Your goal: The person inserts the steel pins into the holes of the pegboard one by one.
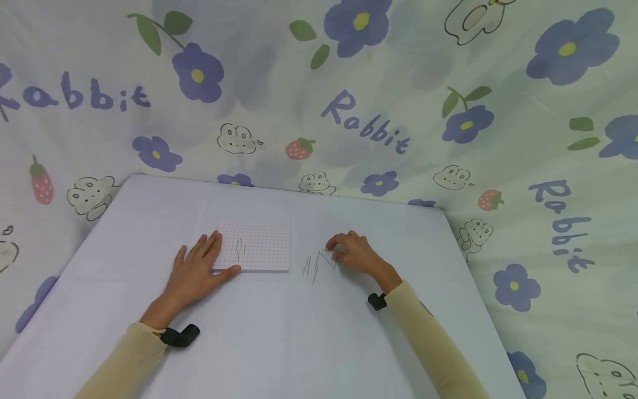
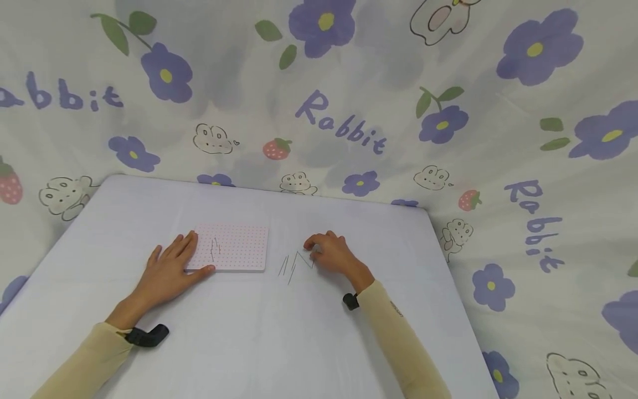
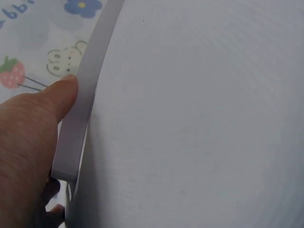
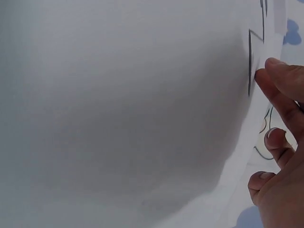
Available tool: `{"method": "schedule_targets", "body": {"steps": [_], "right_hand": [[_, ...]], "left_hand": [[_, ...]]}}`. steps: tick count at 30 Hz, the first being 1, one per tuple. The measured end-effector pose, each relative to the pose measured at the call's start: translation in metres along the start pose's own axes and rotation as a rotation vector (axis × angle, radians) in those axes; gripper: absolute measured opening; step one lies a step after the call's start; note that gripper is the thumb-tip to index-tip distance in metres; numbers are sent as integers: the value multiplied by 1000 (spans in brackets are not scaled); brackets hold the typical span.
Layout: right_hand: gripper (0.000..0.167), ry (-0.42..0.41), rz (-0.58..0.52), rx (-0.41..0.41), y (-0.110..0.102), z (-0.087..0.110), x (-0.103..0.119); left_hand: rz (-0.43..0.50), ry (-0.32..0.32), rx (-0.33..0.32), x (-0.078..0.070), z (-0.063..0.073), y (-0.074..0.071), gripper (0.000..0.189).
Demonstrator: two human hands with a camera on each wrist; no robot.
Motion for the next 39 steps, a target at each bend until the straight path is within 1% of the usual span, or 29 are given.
{"method": "schedule_targets", "body": {"steps": [6, 11, 19, 24, 28, 36, 39], "right_hand": [[31, 41, 13, 15, -3, 9, -14], [34, 59, -3, 48, -5, 15, -18], [26, 60, 18, 65, -7, 18, -20], [21, 53, 10, 64, -10, 18, -18], [20, 78, 27, 67, -11, 18, -21], [16, 70, 7, 43, -12, 20, -26], [14, 72, 20, 40, -12, 19, -28]], "left_hand": [[-7, 2, 3, 0, 1, 2, 104], [-3, 3, 3, -1, 2, 1, 104], [-7, -4, -1, 1, 2, 2, 105], [-21, -5, -6, 3, 1, 5, 105], [-22, -4, -6, 3, 1, 4, 104], [-18, -6, 0, 2, 1, 1, 104], [-22, -5, 2, 1, 1, 1, 104]]}}
Point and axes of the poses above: each hand's wrist, its own z-axis away from the middle knuckle, its own y-axis out of the palm, x = y × z, the point moved 6 cm from there along -z, towards the middle knuckle, and after that the axes turned 12 degrees about -z, right-handed, at the moved point
